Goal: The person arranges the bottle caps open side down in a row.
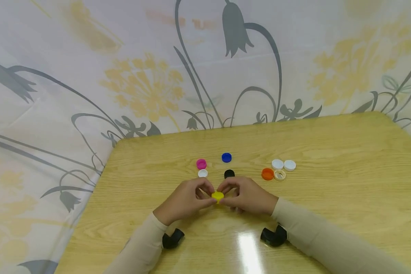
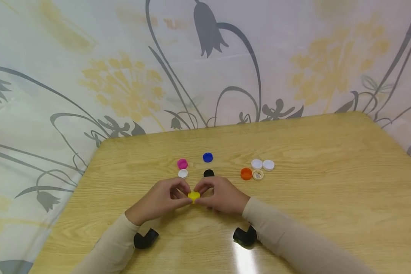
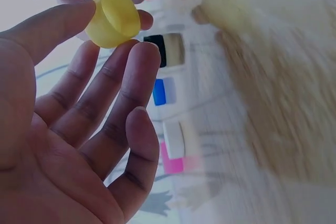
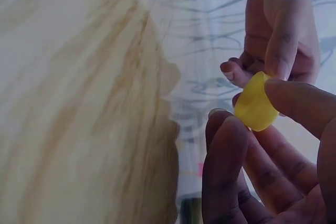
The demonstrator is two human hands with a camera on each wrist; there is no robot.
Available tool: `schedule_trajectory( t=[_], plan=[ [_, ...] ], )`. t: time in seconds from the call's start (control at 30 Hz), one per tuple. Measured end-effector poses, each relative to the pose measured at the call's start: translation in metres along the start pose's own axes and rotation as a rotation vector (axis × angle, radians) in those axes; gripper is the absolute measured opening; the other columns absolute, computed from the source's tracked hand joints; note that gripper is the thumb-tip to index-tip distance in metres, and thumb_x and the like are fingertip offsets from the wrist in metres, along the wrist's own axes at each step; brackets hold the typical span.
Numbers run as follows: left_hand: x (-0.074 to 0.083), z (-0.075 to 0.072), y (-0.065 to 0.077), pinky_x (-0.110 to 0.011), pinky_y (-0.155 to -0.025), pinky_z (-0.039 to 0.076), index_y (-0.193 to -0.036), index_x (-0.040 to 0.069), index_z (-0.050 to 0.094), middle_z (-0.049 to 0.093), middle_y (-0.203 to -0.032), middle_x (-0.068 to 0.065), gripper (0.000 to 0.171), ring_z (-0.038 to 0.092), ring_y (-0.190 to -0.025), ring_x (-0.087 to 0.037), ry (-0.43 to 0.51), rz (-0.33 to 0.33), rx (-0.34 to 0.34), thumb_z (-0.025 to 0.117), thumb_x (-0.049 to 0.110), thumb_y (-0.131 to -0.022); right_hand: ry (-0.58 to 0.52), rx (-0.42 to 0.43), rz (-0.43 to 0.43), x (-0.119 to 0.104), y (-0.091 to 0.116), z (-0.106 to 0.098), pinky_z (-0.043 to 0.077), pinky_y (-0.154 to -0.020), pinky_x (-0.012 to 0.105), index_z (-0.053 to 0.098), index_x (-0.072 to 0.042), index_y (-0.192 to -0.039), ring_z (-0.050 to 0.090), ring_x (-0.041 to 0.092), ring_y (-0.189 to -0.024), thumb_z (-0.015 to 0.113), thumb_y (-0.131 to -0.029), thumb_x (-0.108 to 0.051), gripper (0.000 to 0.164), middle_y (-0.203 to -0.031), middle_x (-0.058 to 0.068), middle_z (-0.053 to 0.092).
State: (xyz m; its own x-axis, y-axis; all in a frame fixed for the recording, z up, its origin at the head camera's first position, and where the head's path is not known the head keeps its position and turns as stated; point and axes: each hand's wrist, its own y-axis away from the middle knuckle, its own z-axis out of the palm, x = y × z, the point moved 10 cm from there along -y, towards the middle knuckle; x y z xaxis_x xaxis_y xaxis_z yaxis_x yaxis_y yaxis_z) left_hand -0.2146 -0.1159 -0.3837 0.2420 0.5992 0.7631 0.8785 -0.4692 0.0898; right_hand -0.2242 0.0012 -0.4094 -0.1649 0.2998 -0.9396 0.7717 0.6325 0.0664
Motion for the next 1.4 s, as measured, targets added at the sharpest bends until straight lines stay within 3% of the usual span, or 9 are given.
schedule_trajectory(
  t=[0.6,0.8,1.0,1.4],
  plan=[
    [-0.018,-0.015,0.02,-0.021,-0.069,0.055,-0.098,0.016,0.067,0.07,-0.096,0.004,0.019,0.067,-0.079,-0.008,-0.081,-0.004,0.024,0.081,0.019,-0.085,0.055,0.007,-0.015,-0.013,-0.014,0.025,0.053,-0.054,0.026,0.067,-0.006,-0.112,0.059,0.01,-0.056,0.075,-0.088,-0.009,0.026,-0.113,0.014,0.069],
    [-0.019,-0.016,0.021,-0.021,-0.072,0.055,-0.105,0.013,0.066,0.07,-0.097,0.003,0.027,0.067,-0.081,-0.008,-0.086,-0.009,0.021,0.082,0.019,-0.084,0.065,-0.007,-0.017,-0.014,-0.017,0.028,0.054,-0.054,0.026,0.068,-0.005,-0.113,0.06,0.011,-0.057,0.073,-0.088,-0.007,0.025,-0.111,0.013,0.07],
    [-0.022,-0.014,0.02,-0.022,-0.07,0.055,-0.108,0.011,0.07,0.072,-0.087,0.006,0.028,0.066,-0.077,-0.006,-0.098,-0.022,-0.007,0.082,0.021,-0.085,0.088,-0.017,-0.019,-0.015,-0.017,0.028,0.055,-0.055,0.026,0.069,-0.005,-0.113,0.064,0.012,-0.06,0.073,-0.089,-0.008,0.024,-0.11,0.012,0.073],
    [-0.02,-0.011,0.02,-0.021,-0.067,0.052,-0.1,0.013,0.072,0.07,-0.081,0.009,0.021,0.062,-0.072,-0.002,-0.198,0.009,-0.031,0.083,0.023,-0.083,0.079,-0.011,-0.037,-0.013,-0.018,0.033,0.054,-0.052,0.025,0.07,-0.007,-0.102,0.059,0.009,-0.056,0.075,-0.088,-0.01,0.015,-0.095,0.005,0.07]
  ],
)
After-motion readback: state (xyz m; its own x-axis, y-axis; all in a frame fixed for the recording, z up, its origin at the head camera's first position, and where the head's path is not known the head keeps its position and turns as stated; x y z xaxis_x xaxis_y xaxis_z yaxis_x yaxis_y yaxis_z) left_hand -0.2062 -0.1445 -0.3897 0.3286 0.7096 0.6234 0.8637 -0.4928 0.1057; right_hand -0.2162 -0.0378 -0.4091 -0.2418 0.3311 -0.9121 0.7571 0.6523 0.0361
